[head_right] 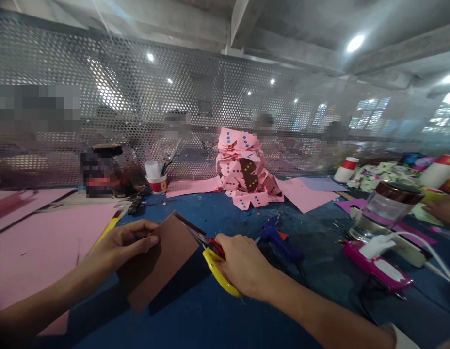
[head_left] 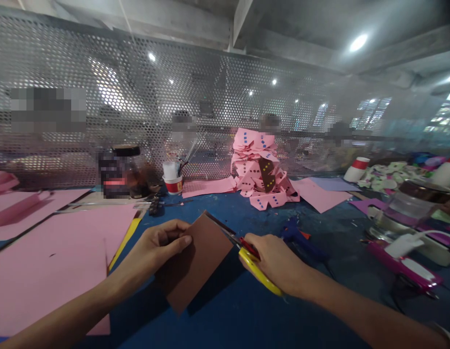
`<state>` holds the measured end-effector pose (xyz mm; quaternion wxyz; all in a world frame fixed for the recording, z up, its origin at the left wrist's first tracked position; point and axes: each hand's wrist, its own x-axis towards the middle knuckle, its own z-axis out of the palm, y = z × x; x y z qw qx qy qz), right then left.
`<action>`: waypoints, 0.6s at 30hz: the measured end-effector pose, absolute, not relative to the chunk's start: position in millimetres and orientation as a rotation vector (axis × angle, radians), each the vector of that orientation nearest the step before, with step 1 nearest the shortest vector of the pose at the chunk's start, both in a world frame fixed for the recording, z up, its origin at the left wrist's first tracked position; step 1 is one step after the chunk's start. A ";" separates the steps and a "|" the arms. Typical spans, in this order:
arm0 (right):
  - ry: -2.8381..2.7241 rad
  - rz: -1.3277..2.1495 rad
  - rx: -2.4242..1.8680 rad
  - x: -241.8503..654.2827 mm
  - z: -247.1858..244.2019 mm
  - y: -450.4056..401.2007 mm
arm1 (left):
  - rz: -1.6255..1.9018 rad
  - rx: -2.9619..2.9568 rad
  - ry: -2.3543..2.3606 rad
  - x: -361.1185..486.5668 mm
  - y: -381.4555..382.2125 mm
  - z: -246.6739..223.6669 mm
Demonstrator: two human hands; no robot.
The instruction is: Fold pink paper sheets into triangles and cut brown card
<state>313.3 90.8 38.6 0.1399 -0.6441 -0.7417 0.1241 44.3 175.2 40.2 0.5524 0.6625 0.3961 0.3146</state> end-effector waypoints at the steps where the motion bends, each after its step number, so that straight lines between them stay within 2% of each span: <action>1: -2.141 0.360 -1.848 313.6 37.6 91.1 | 0.742 1.565 0.937 44.3 175.2 40.0; 18: -2.152 0.348 -1.850 315.4 37.5 92.5 | 0.743 1.535 0.904 43.4 175.9 38.3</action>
